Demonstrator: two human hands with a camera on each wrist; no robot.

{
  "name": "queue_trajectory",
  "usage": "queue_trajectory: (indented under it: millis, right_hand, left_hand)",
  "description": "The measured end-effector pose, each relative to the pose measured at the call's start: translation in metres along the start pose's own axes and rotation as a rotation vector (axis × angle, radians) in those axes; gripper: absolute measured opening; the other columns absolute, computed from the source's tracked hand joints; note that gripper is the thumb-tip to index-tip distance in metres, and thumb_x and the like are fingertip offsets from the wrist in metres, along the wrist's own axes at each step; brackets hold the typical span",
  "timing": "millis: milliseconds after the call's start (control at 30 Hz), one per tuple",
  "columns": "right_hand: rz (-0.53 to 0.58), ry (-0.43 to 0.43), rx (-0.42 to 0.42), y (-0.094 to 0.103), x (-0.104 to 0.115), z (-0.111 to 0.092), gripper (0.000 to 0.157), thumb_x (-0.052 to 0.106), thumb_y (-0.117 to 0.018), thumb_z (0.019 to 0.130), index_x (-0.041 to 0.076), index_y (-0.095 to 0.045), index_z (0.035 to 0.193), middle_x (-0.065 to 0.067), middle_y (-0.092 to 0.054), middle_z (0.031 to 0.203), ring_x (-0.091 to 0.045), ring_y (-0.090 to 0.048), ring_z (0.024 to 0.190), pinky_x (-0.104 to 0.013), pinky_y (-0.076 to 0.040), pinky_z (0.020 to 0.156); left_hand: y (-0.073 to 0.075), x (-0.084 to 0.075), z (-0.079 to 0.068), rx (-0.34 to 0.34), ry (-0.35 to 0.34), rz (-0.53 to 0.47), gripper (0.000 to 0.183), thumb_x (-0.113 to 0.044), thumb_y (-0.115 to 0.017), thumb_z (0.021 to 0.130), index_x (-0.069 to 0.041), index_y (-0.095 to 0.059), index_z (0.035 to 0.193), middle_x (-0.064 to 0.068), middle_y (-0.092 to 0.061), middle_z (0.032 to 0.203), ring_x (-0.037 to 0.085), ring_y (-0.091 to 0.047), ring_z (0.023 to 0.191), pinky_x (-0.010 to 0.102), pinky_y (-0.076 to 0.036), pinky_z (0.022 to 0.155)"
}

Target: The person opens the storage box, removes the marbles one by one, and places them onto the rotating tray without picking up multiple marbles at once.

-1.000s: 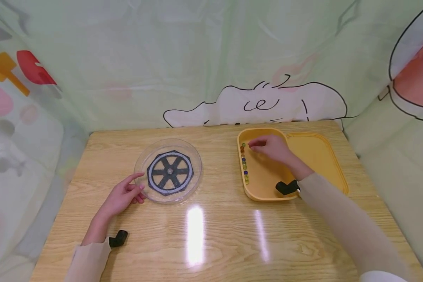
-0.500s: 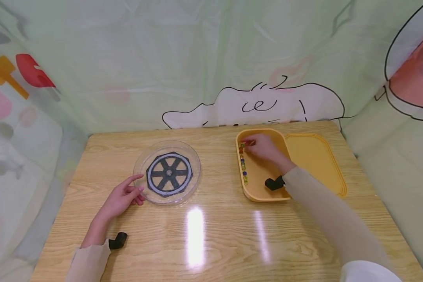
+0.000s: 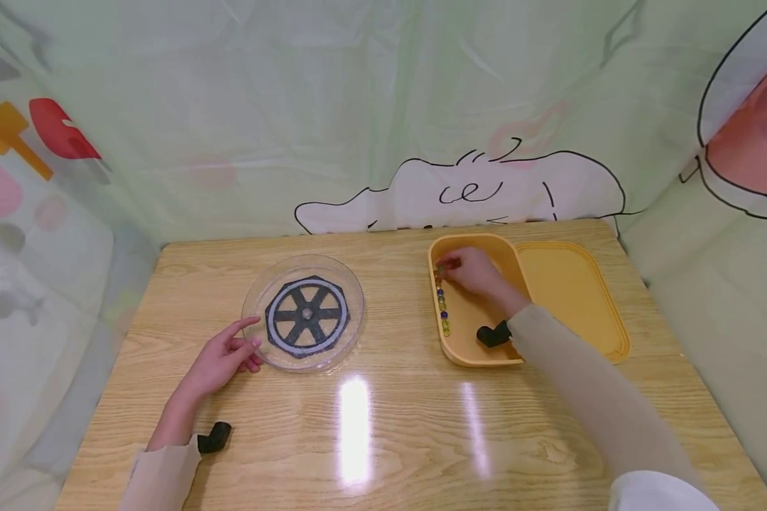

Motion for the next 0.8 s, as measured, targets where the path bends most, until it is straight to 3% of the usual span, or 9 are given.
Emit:
queue_trajectory:
  millis: [300, 500, 800]
  right_hand:
    - [0.027, -0.015, -0.050, 0.011, 0.001, -0.005, 0.019, 0.015, -0.065, 0.087, 0.007, -0.069, 0.104, -0.007, -0.065, 0.096, -0.023, -0.057, 0.087, -0.036, -0.047, 0.079]
    - [0.054, -0.011, -0.094, 0.024, 0.016, -0.012, 0.018, 0.020, -0.066, 0.088, 0.011, -0.069, 0.104, -0.005, -0.064, 0.094, -0.022, -0.055, 0.084, -0.034, -0.046, 0.071]
    - [0.112, 0.030, -0.151, 0.038, 0.053, -0.026, 0.023, 0.022, -0.067, 0.087, 0.012, -0.069, 0.108, -0.004, -0.065, 0.096, -0.019, -0.056, 0.086, -0.034, -0.047, 0.074]
  left_hand:
    - [0.002, 0.026, 0.009, -0.015, -0.010, 0.027, 0.052, -0.026, -0.056, 0.095, -0.012, -0.037, 0.141, 0.015, -0.067, 0.082, 0.029, -0.066, 0.070, 0.035, -0.054, 0.066]
    - [0.003, 0.027, 0.009, -0.022, -0.030, 0.035, 0.054, -0.031, -0.057, 0.094, -0.013, -0.037, 0.140, 0.014, -0.067, 0.081, 0.028, -0.066, 0.068, 0.034, -0.055, 0.065]
    - [0.002, 0.027, 0.008, -0.032, -0.014, 0.036, 0.052, -0.030, -0.056, 0.094, -0.016, -0.038, 0.140, 0.014, -0.067, 0.083, 0.028, -0.066, 0.069, 0.032, -0.054, 0.066]
Point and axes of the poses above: each hand's wrist, its own z-axis towards the middle knuckle, its own y-axis out of the back of the hand, x = y × z, the point moved 5 cm from there along z, towards the middle knuckle
